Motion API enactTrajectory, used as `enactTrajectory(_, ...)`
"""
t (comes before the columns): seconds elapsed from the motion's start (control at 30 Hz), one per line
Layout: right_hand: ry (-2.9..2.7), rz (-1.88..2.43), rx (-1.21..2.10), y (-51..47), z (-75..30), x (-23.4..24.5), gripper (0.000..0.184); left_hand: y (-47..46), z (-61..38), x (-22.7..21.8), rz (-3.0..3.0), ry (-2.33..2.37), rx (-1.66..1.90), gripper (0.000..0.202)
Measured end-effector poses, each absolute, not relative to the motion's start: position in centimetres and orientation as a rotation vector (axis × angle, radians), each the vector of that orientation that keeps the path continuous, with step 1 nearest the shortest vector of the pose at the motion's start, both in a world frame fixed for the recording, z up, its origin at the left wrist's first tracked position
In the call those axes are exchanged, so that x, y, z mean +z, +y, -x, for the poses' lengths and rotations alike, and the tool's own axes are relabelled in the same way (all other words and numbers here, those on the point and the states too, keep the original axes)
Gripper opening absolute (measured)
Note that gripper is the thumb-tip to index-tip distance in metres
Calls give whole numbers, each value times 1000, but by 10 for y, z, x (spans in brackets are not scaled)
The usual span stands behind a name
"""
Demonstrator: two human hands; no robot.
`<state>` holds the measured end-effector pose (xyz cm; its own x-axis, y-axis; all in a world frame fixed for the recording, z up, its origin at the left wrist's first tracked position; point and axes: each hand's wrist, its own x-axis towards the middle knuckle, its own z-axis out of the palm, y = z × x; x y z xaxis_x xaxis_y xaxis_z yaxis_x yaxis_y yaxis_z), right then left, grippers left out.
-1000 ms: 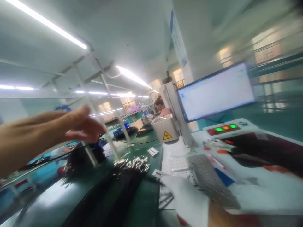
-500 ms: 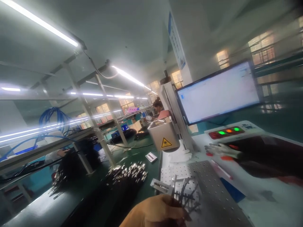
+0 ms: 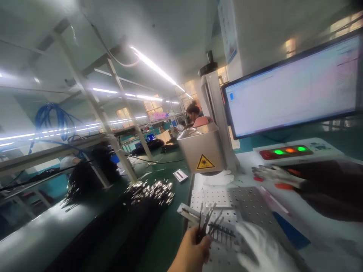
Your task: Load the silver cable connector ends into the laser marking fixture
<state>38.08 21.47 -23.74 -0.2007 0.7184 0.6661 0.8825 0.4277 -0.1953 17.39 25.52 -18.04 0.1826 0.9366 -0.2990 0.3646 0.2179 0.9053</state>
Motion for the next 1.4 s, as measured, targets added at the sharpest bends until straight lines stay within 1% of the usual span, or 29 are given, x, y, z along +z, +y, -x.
enactTrajectory(0.07, -1988, 1487, -293, 227, -393, -251, 50, 254, -181, -192, -1311, 1431, 662, 28)
enactTrajectory(0.13, -2062, 1547, -288, 235, -394, -263, 53, 253, -186, -201, -1294, 1532, 635, 20)
enactTrajectory(0.23, -2091, 1551, -384, 240, -388, -280, 43, 250, -189, -206, -1268, 1630, 597, 15)
enactTrajectory(0.3, -2072, 1502, -499, 241, -387, -290, 34, 247, -188, -206, -1287, 1589, 581, 17)
enactTrajectory(0.37, -2071, 1410, -635, 241, -391, -298, 29, 242, -187, -204, -1325, 1537, 580, 21)
enactTrajectory(0.5, -2075, 1288, -852, 240, -398, -305, 30, 233, -191, -199, -1306, 1606, 556, 20)
enactTrajectory(0.63, -2098, 1213, -963, 240, -401, -303, 28, 229, -196, -195, -1291, 1642, 511, 17)
enactTrajectory(0.73, -2160, 1157, -929, 242, -402, -300, 24, 231, -196, -200, -1295, 1683, 499, 18)
enactTrajectory(0.87, -2177, 1142, -856, 241, -400, -293, 28, 233, -192, -207, -1384, 1688, 495, 19)
enactTrajectory(0.97, -2135, 1146, -872, 238, -396, -286, 29, 233, -191, -204, -1430, 1723, 499, 19)
enactTrajectory(1.1, -2096, 1194, -842, 233, -389, -279, 30, 234, -193, -200, -1401, 1677, 419, 21)
enactTrajectory(1.23, -2048, 1304, -722, 231, -383, -279, 34, 237, -194, -201, -1353, 1644, 395, 21)
enactTrajectory(1.4, -1913, 1324, -558, 233, -374, -284, 36, 240, -193, -202, -1363, 1691, 374, 24)
